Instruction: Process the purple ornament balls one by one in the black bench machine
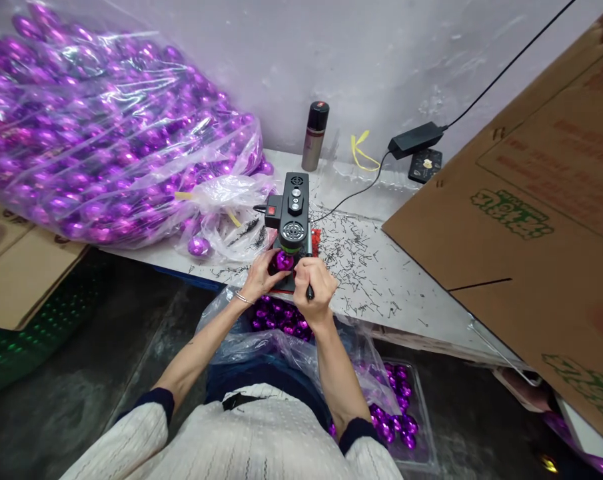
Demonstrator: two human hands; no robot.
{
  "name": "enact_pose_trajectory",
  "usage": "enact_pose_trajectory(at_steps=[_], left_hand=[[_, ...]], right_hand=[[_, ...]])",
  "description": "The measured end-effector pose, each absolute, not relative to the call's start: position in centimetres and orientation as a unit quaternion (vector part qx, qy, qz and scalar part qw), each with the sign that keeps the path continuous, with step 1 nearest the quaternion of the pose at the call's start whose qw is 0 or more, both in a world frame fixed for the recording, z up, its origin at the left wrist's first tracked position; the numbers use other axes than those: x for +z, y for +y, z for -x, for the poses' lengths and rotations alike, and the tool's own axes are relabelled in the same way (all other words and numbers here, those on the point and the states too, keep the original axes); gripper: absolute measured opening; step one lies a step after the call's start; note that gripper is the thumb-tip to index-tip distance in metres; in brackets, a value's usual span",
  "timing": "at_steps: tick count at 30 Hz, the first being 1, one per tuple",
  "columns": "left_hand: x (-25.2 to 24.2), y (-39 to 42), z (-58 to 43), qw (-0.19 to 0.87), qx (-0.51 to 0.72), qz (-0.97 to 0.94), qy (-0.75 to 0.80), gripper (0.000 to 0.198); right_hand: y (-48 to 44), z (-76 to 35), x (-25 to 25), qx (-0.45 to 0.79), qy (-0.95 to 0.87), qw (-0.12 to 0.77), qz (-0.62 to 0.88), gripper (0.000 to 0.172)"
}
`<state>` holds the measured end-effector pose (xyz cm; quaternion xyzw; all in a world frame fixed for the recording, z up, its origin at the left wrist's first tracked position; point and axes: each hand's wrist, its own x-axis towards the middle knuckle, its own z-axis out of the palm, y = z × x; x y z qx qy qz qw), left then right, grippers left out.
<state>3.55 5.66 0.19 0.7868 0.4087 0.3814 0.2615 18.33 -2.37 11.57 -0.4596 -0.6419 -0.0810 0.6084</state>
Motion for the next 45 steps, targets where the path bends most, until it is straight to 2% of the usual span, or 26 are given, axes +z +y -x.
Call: enact_pose_trajectory(at_steps=[9, 20, 29, 36, 40, 45], left_hand=[[-1.4, 5.1, -5.3, 0.27, 0.401, -0.78, 0.399, 0.068], [-1.6, 4.8, -5.0, 0.266, 0.401, -0.781, 0.397, 0.068], [-2.1, 4.8, -5.2, 0.235, 0.417, -0.786, 0.391, 0.069], [-2.1, 5.0, -5.2, 0.245, 0.438, -0.784, 0.365, 0.068], [-1.9, 5.0, -5.1, 0.259, 0.444, -0.779, 0.359, 0.066], [-1.7, 5.1, -5.3, 0.274, 0.439, -0.774, 0.365, 0.069]], right_hand=[[-2.6, -18.3, 10.7, -0.079, -0.636, 0.613, 0.462, 0.024], [-2.4, -18.2, 6.0, -0.063, -0.611, 0.658, 0.436, 0.025], [-2.2, -17.8, 5.4, -0.077, -0.597, 0.665, 0.443, 0.03], [-2.1, -17.9, 4.3, -0.037, -0.593, 0.67, 0.444, 0.029], [-1.9, -18.0, 4.0, -0.079, -0.631, 0.641, 0.431, 0.027], [-1.9, -17.9, 6.5, -0.096, -0.608, 0.65, 0.446, 0.031]])
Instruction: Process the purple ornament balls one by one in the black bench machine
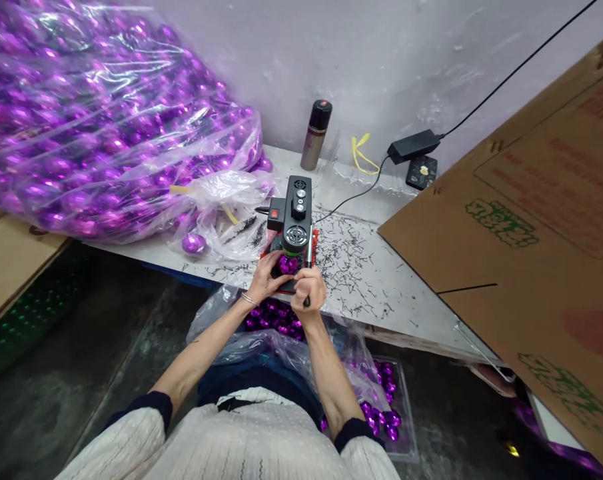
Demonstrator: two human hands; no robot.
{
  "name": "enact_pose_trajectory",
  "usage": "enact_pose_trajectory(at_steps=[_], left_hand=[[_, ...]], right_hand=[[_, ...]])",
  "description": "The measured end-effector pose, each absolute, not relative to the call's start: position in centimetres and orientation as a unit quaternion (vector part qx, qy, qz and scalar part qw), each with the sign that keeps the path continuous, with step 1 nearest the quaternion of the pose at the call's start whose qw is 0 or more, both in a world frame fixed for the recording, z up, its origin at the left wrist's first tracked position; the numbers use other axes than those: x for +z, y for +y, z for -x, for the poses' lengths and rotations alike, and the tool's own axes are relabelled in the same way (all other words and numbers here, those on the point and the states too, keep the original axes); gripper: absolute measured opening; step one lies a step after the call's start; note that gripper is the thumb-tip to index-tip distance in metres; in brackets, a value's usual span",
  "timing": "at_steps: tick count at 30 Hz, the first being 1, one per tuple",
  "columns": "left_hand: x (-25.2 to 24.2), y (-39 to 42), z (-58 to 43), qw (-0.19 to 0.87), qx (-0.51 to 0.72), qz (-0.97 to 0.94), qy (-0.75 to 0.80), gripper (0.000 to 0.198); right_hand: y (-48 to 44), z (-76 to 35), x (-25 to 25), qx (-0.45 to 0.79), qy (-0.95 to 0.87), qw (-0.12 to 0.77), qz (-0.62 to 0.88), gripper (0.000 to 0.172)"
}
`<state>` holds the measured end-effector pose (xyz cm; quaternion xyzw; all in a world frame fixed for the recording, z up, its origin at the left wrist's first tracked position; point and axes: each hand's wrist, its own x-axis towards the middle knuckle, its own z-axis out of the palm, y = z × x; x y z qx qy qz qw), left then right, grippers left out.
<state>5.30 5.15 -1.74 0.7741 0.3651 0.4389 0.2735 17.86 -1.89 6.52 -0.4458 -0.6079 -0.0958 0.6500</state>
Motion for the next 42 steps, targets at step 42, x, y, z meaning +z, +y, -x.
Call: enact_pose_trajectory(at_steps=[42], left_hand=[[8.9, 25.0, 5.7, 0.081, 0.355, -0.736, 0.571, 0.057]], right_hand=[[-3.3, -18.0, 8.1, -0.054, -0.609, 0.632, 0.476, 0.024]])
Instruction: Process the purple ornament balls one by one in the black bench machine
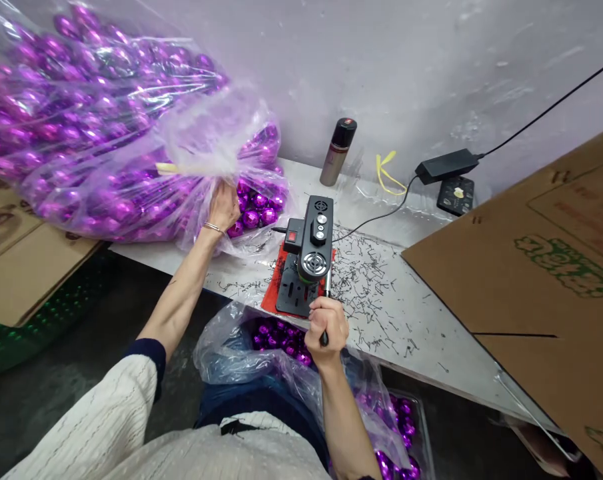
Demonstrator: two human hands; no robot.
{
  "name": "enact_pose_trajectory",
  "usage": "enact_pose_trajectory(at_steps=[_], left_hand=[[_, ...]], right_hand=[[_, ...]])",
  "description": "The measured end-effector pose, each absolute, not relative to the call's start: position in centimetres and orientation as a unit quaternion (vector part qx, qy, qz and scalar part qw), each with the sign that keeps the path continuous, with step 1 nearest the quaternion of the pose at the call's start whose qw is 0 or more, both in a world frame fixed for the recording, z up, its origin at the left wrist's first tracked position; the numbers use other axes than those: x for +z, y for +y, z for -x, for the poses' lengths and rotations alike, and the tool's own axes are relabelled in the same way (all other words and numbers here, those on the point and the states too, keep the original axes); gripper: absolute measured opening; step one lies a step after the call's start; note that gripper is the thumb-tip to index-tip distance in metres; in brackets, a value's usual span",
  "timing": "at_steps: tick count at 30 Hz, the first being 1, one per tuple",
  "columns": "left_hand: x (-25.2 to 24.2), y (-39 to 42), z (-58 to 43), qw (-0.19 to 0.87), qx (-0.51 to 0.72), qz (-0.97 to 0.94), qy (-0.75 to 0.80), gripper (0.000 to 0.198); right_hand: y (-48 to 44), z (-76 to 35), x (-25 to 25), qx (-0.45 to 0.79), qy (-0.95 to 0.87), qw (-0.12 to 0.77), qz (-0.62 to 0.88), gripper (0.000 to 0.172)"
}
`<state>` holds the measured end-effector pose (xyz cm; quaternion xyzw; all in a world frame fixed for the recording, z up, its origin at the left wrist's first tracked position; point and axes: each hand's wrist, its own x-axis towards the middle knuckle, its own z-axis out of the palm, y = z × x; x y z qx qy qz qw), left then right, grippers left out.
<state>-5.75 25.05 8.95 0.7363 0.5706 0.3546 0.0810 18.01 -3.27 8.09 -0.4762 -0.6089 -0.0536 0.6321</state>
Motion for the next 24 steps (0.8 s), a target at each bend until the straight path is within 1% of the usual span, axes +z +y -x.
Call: enact_pose_trajectory(at_steps=[3, 6, 7, 11, 15, 17, 20, 22, 24], left_hand=[[7.3, 24.1, 5.6, 0.102, 0.316, -0.719, 0.611, 0.035], [6.5, 22.7, 4.5, 0.098, 0.258, -0.742, 0.611, 0.026], [6.5, 22.3, 4.1, 0.101, 0.24, -0.752, 0.605, 0.028], [6.7, 20.8, 1.8, 0.125, 0.191, -0.764, 0.604, 0.044], [6.4, 19.8, 0.4, 0.173, 0.136, -0.777, 0.589, 0.059], [6.1, 19.5, 0.3, 0.2, 0.128, -0.786, 0.571, 0.066], [6.0, 18.9, 0.7, 0.267, 0.193, -0.78, 0.532, 0.068], [6.3, 18.1, 1.1, 0.339, 0.291, -0.738, 0.506, 0.068], [6.8, 16.9, 1.5, 0.434, 0.4, -0.648, 0.481, 0.067]], right_hand=[[-3.2, -18.1, 8.0, -0.051, -0.614, 0.63, 0.473, 0.023], [-3.3, -18.1, 7.9, -0.051, -0.61, 0.626, 0.483, 0.023], [-3.3, -18.1, 7.9, -0.051, -0.609, 0.626, 0.484, 0.024], [-3.2, -18.0, 7.8, -0.048, -0.606, 0.634, 0.478, 0.024], [-3.0, -18.0, 7.8, -0.043, -0.61, 0.638, 0.468, 0.024], [-2.9, -18.0, 7.9, -0.049, -0.612, 0.637, 0.466, 0.024], [-2.8, -18.0, 8.1, -0.065, -0.616, 0.634, 0.463, 0.025], [-2.7, -17.9, 8.3, -0.072, -0.619, 0.633, 0.458, 0.025], [-2.6, -17.9, 8.5, -0.073, -0.623, 0.632, 0.455, 0.026]])
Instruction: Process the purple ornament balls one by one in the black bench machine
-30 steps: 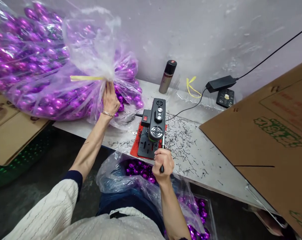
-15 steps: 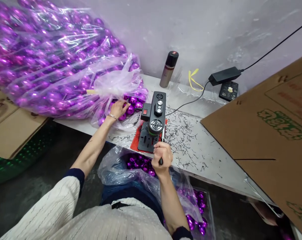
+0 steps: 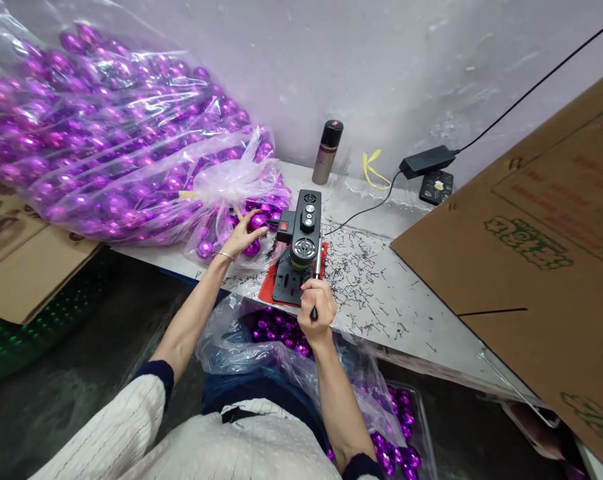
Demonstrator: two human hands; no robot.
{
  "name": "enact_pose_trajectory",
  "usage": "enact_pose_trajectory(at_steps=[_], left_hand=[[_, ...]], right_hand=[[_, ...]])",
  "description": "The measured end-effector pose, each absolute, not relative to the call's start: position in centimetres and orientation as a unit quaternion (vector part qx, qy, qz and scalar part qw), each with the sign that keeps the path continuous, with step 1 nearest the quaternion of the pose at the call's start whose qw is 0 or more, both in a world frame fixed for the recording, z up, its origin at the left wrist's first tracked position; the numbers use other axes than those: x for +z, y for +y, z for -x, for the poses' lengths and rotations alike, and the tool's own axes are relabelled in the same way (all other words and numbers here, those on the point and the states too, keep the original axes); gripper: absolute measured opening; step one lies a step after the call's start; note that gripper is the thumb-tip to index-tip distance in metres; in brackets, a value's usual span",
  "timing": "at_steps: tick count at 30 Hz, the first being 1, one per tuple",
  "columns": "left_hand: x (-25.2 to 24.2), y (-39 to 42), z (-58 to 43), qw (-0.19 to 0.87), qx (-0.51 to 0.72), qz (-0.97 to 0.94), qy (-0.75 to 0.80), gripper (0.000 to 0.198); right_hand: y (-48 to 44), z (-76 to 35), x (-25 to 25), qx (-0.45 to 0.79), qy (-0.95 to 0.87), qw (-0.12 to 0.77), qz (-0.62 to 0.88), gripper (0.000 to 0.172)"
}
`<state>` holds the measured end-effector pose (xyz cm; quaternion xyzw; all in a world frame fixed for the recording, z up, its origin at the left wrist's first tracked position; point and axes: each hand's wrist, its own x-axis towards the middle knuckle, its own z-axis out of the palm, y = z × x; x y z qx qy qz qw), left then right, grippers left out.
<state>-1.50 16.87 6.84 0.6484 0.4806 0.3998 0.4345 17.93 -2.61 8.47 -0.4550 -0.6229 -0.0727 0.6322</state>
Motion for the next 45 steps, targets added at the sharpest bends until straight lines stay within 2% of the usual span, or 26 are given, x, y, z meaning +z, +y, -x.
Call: enact_pose_trajectory(at_steps=[3, 6, 14, 18, 25, 29, 32, 35, 38, 45], left_hand=[[7.6, 14.0, 2.0, 0.579, 0.497, -0.485, 0.427, 0.063], [7.7, 10.6, 2.2, 0.669, 0.511, -0.38, 0.383, 0.054], [4.9, 3.4, 0.3, 0.77, 0.469, -0.227, 0.369, 0.032], [4.3, 2.0, -0.9, 0.8, 0.437, -0.2, 0.359, 0.033], [3.5, 2.1, -2.4, 0.738, 0.462, -0.257, 0.42, 0.048], [3.0, 2.5, -2.9, 0.625, 0.46, -0.425, 0.466, 0.055], [2.6, 3.1, -3.2, 0.505, 0.443, -0.578, 0.463, 0.054], [2.1, 3.8, -3.5, 0.405, 0.412, -0.681, 0.45, 0.061], [1.5, 4.4, -3.6, 0.367, 0.396, -0.719, 0.438, 0.067], [0.3, 4.1, -3.2, 0.282, 0.397, -0.78, 0.393, 0.064]], right_hand=[[-2.5, -18.0, 8.5, -0.071, -0.625, 0.632, 0.452, 0.026], [-2.5, -18.0, 8.6, -0.07, -0.622, 0.636, 0.451, 0.026], [-2.5, -18.0, 9.0, -0.071, -0.628, 0.625, 0.459, 0.026], [-2.5, -17.9, 9.3, -0.081, -0.631, 0.62, 0.46, 0.025], [-2.5, -17.9, 9.5, -0.081, -0.635, 0.618, 0.456, 0.025], [-2.5, -17.9, 9.4, -0.079, -0.639, 0.616, 0.454, 0.024], [-2.6, -17.9, 9.4, -0.071, -0.641, 0.618, 0.449, 0.023], [-2.6, -17.9, 9.6, -0.074, -0.643, 0.617, 0.448, 0.023], [-2.6, -17.9, 9.7, -0.076, -0.646, 0.615, 0.446, 0.022], [-2.6, -17.9, 9.6, -0.078, -0.649, 0.615, 0.441, 0.021]])
